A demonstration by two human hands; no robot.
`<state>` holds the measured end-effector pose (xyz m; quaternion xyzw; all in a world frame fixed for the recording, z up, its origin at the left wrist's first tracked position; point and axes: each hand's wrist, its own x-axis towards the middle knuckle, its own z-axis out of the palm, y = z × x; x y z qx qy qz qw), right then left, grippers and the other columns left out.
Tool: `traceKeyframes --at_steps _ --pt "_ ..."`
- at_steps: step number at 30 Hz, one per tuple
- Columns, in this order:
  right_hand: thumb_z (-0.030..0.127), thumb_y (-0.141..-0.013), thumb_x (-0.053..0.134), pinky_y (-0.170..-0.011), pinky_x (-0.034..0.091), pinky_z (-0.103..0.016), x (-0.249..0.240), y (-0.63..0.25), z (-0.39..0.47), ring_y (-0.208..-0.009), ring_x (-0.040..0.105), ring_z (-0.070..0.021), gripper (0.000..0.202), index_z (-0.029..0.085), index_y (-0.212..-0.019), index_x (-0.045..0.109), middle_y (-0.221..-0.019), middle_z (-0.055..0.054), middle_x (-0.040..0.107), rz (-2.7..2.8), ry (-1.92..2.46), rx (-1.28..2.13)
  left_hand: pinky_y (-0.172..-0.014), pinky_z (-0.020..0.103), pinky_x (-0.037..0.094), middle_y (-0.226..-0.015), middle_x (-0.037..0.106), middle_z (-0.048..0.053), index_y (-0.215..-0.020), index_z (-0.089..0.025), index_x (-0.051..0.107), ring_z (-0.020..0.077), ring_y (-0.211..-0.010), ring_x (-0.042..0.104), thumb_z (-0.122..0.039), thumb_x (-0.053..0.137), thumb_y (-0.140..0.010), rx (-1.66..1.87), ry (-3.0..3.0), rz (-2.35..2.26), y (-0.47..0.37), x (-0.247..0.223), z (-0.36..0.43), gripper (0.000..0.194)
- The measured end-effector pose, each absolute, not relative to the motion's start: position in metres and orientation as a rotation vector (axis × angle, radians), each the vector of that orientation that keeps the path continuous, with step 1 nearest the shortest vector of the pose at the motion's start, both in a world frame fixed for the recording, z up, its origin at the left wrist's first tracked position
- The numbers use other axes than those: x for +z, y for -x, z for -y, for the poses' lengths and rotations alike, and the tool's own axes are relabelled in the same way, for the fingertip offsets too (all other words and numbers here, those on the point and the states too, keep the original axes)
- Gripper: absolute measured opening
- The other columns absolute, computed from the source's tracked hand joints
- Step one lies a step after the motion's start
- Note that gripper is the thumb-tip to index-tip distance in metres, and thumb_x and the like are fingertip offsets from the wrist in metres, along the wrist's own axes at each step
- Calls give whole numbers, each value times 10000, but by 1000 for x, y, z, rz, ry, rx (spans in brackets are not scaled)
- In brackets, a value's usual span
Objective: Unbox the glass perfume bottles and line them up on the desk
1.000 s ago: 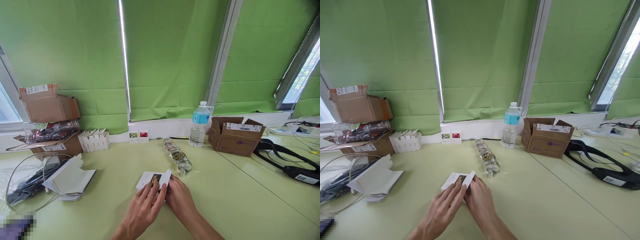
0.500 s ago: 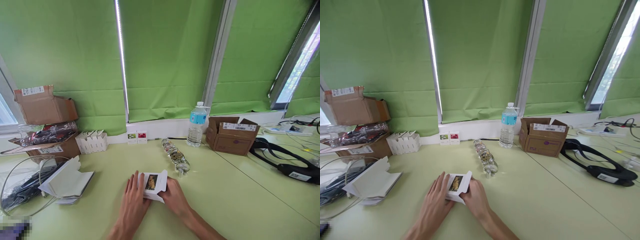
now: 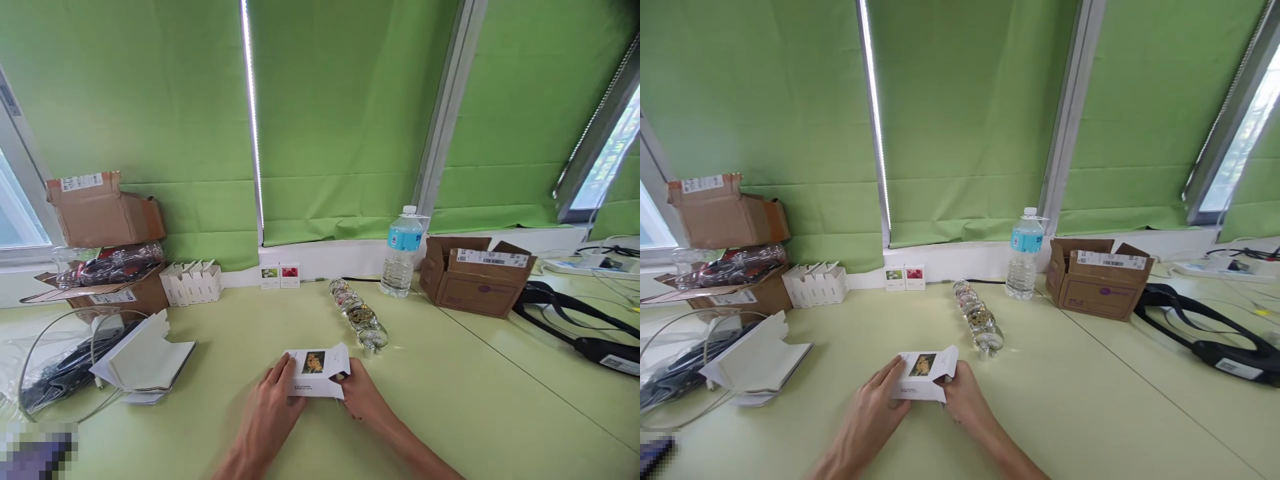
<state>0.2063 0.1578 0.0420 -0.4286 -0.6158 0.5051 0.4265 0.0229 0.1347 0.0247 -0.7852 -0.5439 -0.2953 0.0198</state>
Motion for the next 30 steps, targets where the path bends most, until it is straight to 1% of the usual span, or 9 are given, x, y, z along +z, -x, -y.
traceKeyframes --at_steps 6,10,14,19,22,26,30 --pt "285 -676 652 -782 526 -393 37 -205 -156 -826 662 -277 233 160 -861 718 -890 -79 730 1535 966 1173 -882 372 558 -1299 577 54 -1261 -256 487 249 -1089 613 -78 535 -669 -917 2464 1618 -22 22 -133 619" --pt "315 -679 654 -764 528 -410 34 -203 -157 -799 664 -292 241 154 -846 718 -835 -89 731 1468 940 1208 -880 371 560 -1294 581 66 -1254 -234 490 251 -1093 612 -85 530 -684 -899 2459 1602 -23 22 -133 591" --pt "300 -681 635 -730 534 -385 37 -203 -156 -784 664 -283 219 166 -831 724 -798 -71 729 1508 944 1218 -861 379 569 -1300 576 73 -1242 -222 495 256 -1089 614 -93 544 -688 -880 2461 1599 -22 22 -132 571" --pt "265 -691 620 -754 528 -364 36 -206 -156 -817 661 -271 214 162 -844 728 -862 -71 730 1600 972 1122 -849 369 573 -1290 584 59 -1222 -233 500 244 -1073 622 -77 555 -687 -880 2476 1602 -23 25 -131 560" --pt "267 -694 618 -763 525 -372 33 -206 -157 -831 660 -274 237 162 -878 724 -891 -75 728 1598 991 1129 -845 372 575 -1285 586 62 -1221 -229 500 247 -1071 623 -81 557 -690 -879 2475 1593 -23 25 -131 554" --pt "291 -711 614 -758 521 -362 34 -205 -157 -808 663 -264 207 161 -828 725 -860 -76 727 1555 939 1180 -834 368 577 -1284 588 53 -1228 -248 496 250 -1067 624 -76 550 -681 -874 2455 1592 -22 23 -132 576" --pt "223 -686 611 -723 519 -329 38 -205 -155 -766 660 -246 165 158 -782 728 -823 -57 728 1560 924 1170 -838 360 570 -1292 580 53 -1234 -248 488 244 -1063 624 -80 546 -689 -848 2470 1585 -22 22 -132 573"
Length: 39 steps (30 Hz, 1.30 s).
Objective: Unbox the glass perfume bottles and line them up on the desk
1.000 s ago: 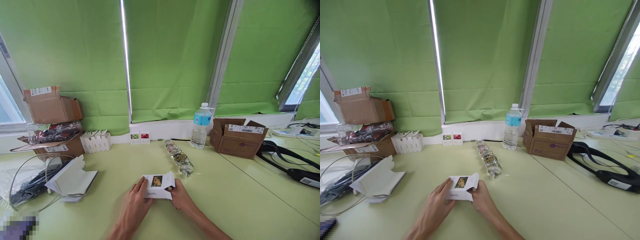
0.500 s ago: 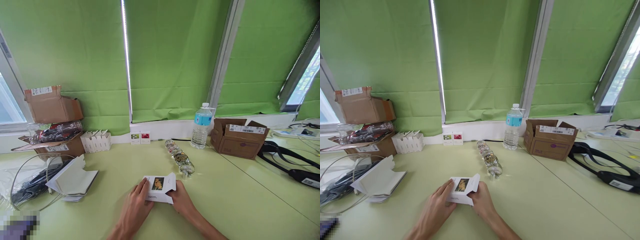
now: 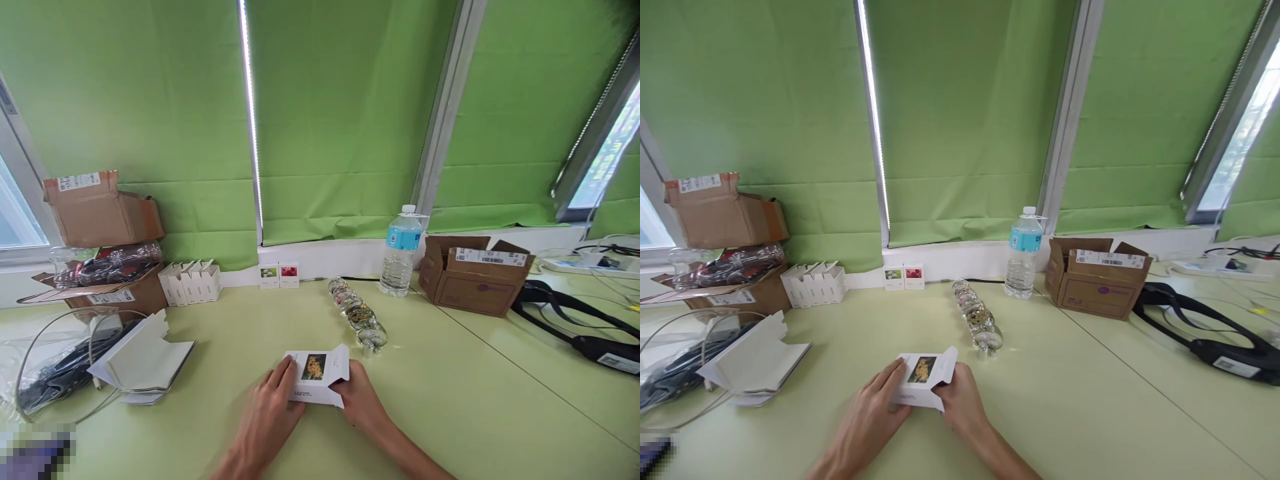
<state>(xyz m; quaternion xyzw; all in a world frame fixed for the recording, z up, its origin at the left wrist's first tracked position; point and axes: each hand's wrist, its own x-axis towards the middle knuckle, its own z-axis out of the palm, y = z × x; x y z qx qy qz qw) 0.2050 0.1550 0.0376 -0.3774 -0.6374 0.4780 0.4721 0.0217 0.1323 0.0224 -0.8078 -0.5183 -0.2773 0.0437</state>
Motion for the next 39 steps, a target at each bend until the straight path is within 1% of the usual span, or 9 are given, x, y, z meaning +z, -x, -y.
traceKeyframes --at_steps 5,12,18,20,24,26,29,33,39 --pt "176 -682 559 -672 502 -276 48 -205 -152 -753 648 -226 200 144 -789 724 -830 -45 726 1649 998 1070 -800 349 572 -1308 567 43 -1227 -231 480 234 -1046 625 -72 534 -695 -747 2453 1615 -23 25 -132 558" --pt "211 -706 538 -581 429 -235 70 -205 -143 -615 592 -179 157 183 -656 684 -647 -29 687 1864 1321 649 -799 358 555 -1183 648 46 -1205 -204 499 226 -1020 623 -72 565 -724 -681 2333 1483 -26 26 -134 503" --pt "178 -685 517 -532 342 -224 82 -208 -140 -563 525 -145 132 185 -658 645 -646 -19 657 1890 1387 411 -733 361 565 -1130 668 59 -1179 -180 524 232 -939 641 -76 597 -709 -667 2249 1486 -22 26 -138 487" --pt "168 -693 499 -530 330 -220 82 -207 -140 -569 510 -137 140 181 -669 636 -656 -16 643 1883 1369 400 -742 372 568 -1143 662 60 -1182 -184 523 241 -961 636 -84 603 -706 -690 2230 1496 -21 27 -139 494" --pt "142 -671 495 -542 324 -219 76 -200 -139 -575 485 -128 131 183 -689 618 -672 -7 624 1888 1361 376 -919 389 524 -1272 594 80 -1278 -160 456 248 -1124 574 -136 609 -730 -775 2298 1299 -24 30 -138 569" --pt "128 -654 498 -548 320 -218 73 -197 -138 -572 475 -124 120 186 -678 601 -667 1 616 1898 1369 348 -966 385 499 -1289 584 76 -1296 -155 443 242 -1154 561 -153 594 -753 -794 2328 1200 -27 31 -139 563" --pt "136 -676 500 -546 315 -218 74 -196 -136 -565 466 -118 100 186 -655 584 -650 6 601 1894 1364 320 -926 371 525 -1272 600 74 -1278 -152 461 243 -1140 577 -150 559 -781 -803 2312 1157 -28 28 -141 507" --pt "157 -718 500 -538 317 -218 83 -200 -134 -560 466 -117 120 190 -648 591 -636 8 595 1895 1366 326 -871 351 549 -1268 604 69 -1265 -165 472 243 -1128 589 -121 529 -779 -815 2285 1191 -22 25 -145 491" --pt "158 -726 504 -543 346 -212 93 -204 -131 -577 494 -120 137 189 -668 624 -659 7 612 1892 1355 380 -871 358 551 -1226 633 63 -1233 -194 501 242 -1085 615 -171 566 -779 -858 2296 1215 -19 30 -148 459"
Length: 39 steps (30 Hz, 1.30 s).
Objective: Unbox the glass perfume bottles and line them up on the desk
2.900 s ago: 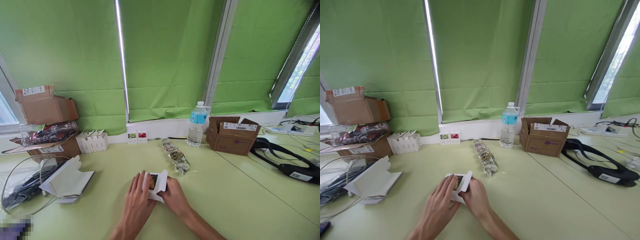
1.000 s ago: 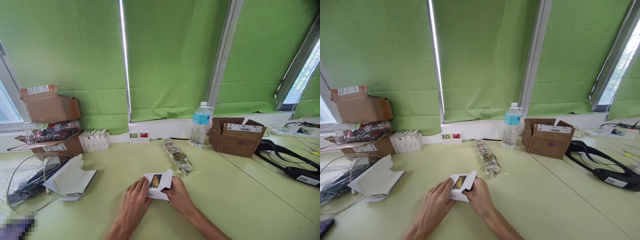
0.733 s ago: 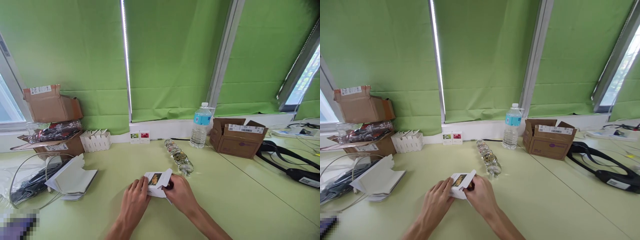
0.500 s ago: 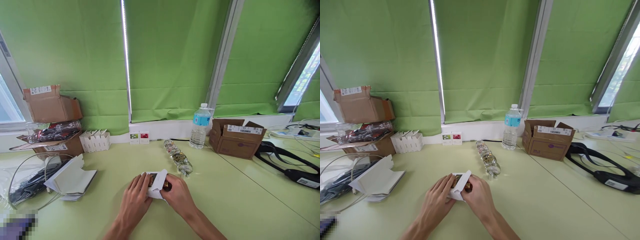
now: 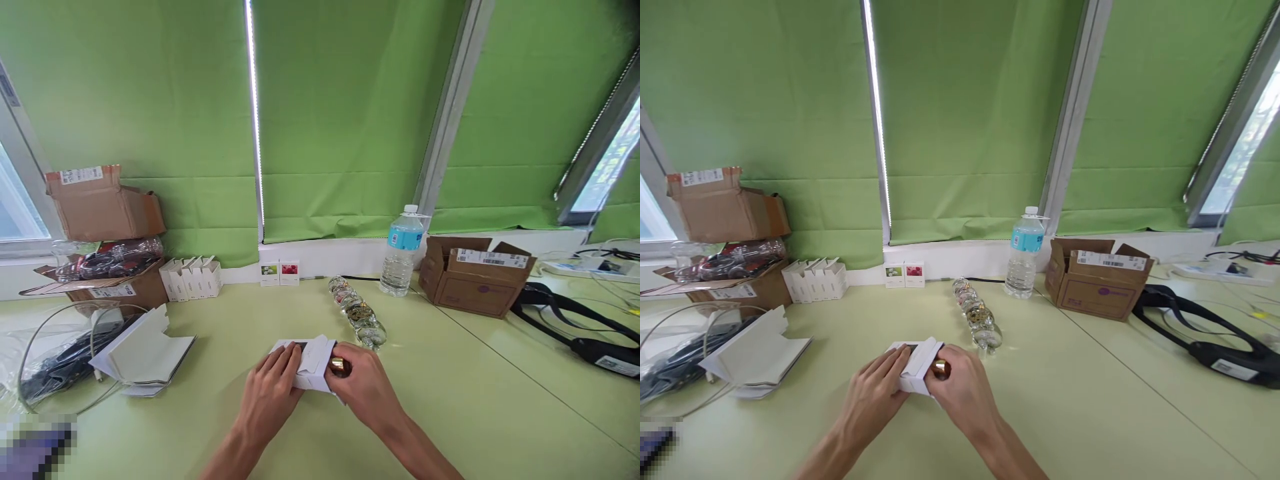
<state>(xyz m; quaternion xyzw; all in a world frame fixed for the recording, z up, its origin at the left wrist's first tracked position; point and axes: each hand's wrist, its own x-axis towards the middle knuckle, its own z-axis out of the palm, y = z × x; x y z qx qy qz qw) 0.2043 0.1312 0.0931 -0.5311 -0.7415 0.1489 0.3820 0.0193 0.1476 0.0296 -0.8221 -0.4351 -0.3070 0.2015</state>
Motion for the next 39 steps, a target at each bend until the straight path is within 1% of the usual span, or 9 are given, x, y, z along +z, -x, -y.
traceKeyframes --at_steps 6,9,11,12,14,17,23,29,39 --pt "170 -730 507 -555 380 -210 95 -207 -132 -610 537 -135 148 187 -703 651 -692 -4 634 1844 1350 402 -894 397 541 -1263 605 78 -1241 -190 503 263 -1120 592 -143 581 -748 -808 2270 1318 -12 32 -149 502" --pt "171 -737 501 -573 392 -207 92 -203 -132 -636 554 -138 154 189 -730 653 -724 -10 646 1830 1331 401 -973 419 493 -1372 500 117 -1319 -149 434 284 -1225 504 -213 605 -759 -817 2297 1286 -13 37 -145 589" --pt "161 -728 499 -571 387 -209 88 -199 -131 -620 542 -135 144 188 -706 639 -706 -11 639 1840 1336 371 -1030 423 445 -1415 446 124 -1360 -136 388 280 -1278 446 -264 588 -795 -846 2336 1189 -18 39 -142 612" --pt "155 -719 499 -567 379 -212 85 -196 -131 -606 530 -133 136 187 -683 626 -690 -11 632 1848 1343 344 -1047 418 429 -1416 446 119 -1367 -139 381 267 -1286 439 -246 562 -816 -862 2351 1141 -20 39 -142 589" --pt "145 -702 501 -554 362 -219 82 -192 -130 -575 504 -129 122 186 -641 599 -653 -10 618 1861 1356 282 -1054 397 423 -1402 468 102 -1368 -158 384 230 -1277 453 -147 496 -835 -883 2371 1075 -23 38 -143 545" --pt "137 -693 497 -545 353 -222 80 -190 -129 -557 494 -126 121 186 -638 593 -640 -12 613 1875 1344 252 -1039 373 440 -1381 495 89 -1367 -181 395 204 -1255 479 -62 450 -820 -896 2397 1043 -24 34 -147 563" --pt "146 -714 492 -539 381 -214 86 -191 -128 -575 514 -132 131 186 -648 598 -654 -18 614 1863 1317 311 -991 381 484 -1349 529 86 -1364 -191 408 218 -1195 532 -66 476 -812 -853 2387 1097 -19 38 -149 570" --pt "155 -736 496 -580 443 -210 86 -191 -128 -626 547 -142 140 186 -701 628 -708 -27 628 1850 1270 414 -950 399 508 -1313 562 87 -1353 -202 419 235 -1155 564 -79 489 -817 -844 2356 1116 -16 40 -150 555" --pt "198 -738 536 -581 433 -240 89 -198 -129 -603 552 -146 108 182 -694 633 -686 -21 631 1863 1312 353 -933 397 517 -1305 569 86 -1333 -219 433 238 -1130 583 -79 521 -800 -835 2342 1142 -9 40 -154 558"
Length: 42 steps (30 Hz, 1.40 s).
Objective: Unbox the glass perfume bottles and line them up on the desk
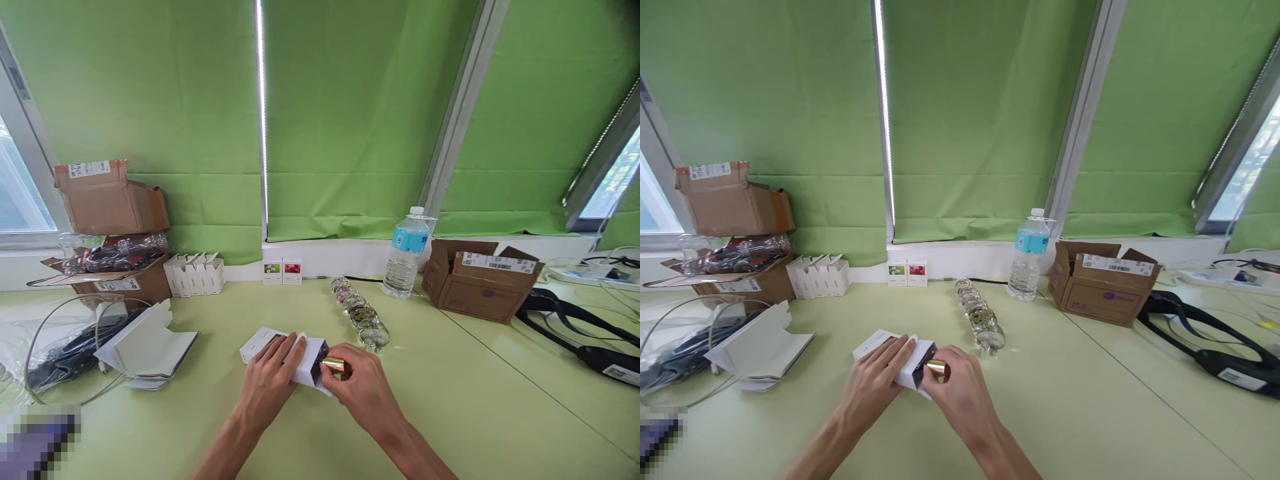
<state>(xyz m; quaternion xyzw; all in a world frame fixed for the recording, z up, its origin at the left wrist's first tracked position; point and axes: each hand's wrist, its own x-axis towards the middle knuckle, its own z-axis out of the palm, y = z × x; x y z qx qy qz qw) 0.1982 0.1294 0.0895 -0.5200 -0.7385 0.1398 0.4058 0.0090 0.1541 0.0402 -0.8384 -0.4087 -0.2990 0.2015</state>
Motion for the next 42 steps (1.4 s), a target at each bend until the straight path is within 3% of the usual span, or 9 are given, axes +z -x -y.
traceKeyframes --at_steps 10,20,26,29,31,33,37,42 --pt "243 -752 537 -536 403 -230 93 -209 -131 -570 529 -135 139 181 -672 632 -659 -12 621 1839 1353 401 -946 402 505 -1293 578 76 -1333 -224 434 246 -1140 570 -130 586 -805 -773 2329 1209 0 36 -160 557" --pt "266 -731 532 -446 356 -220 102 -228 -134 -498 487 -124 168 185 -609 616 -569 6 569 1787 1451 472 -981 437 477 -1282 581 79 -1255 -238 504 249 -1163 561 -9 488 -736 -785 2264 1302 11 29 -165 567" --pt "257 -709 503 -410 263 -227 94 -233 -137 -462 398 -104 199 192 -522 496 -513 24 499 1842 1569 451 -1083 549 329 -1480 335 120 -1305 -192 453 301 -1386 249 83 413 -640 -895 2244 1551 19 16 -172 720" --pt "247 -700 493 -425 235 -234 93 -231 -136 -468 352 -97 200 194 -516 435 -514 32 453 1889 1605 369 -1105 558 290 -1480 334 98 -1312 -194 431 273 -1411 181 98 380 -670 -1046 2279 1570 17 22 -168 708" --pt "243 -690 498 -439 227 -240 93 -229 -135 -478 331 -95 207 193 -509 410 -519 33 429 1923 1618 303 -1111 532 299 -1441 396 73 -1291 -221 442 242 -1395 238 24 399 -780 -1144 2337 1534 9 31 -160 569" --pt "235 -687 497 -456 228 -247 93 -226 -134 -488 331 -96 218 192 -502 390 -519 31 423 1960 1618 249 -1095 500 343 -1375 474 70 -1265 -244 461 235 -1337 354 -169 478 -872 -1194 2433 1464 -3 41 -148 401" --pt "200 -684 480 -479 227 -258 89 -223 -133 -496 346 -99 226 193 -499 351 -513 25 434 2022 1634 156 -1034 489 422 -1249 582 92 -1243 -232 488 289 -1183 519 -495 711 -698 -1119 2634 1290 -29 50 -125 645" --pt "168 -689 473 -498 244 -256 82 -219 -133 -520 397 -105 211 194 -518 353 -558 12 485 2089 1638 95 -851 342 540 -1056 674 34 -1118 -263 550 201 -927 646 -227 628 -790 -1137 2702 1289 -47 40 -117 339"
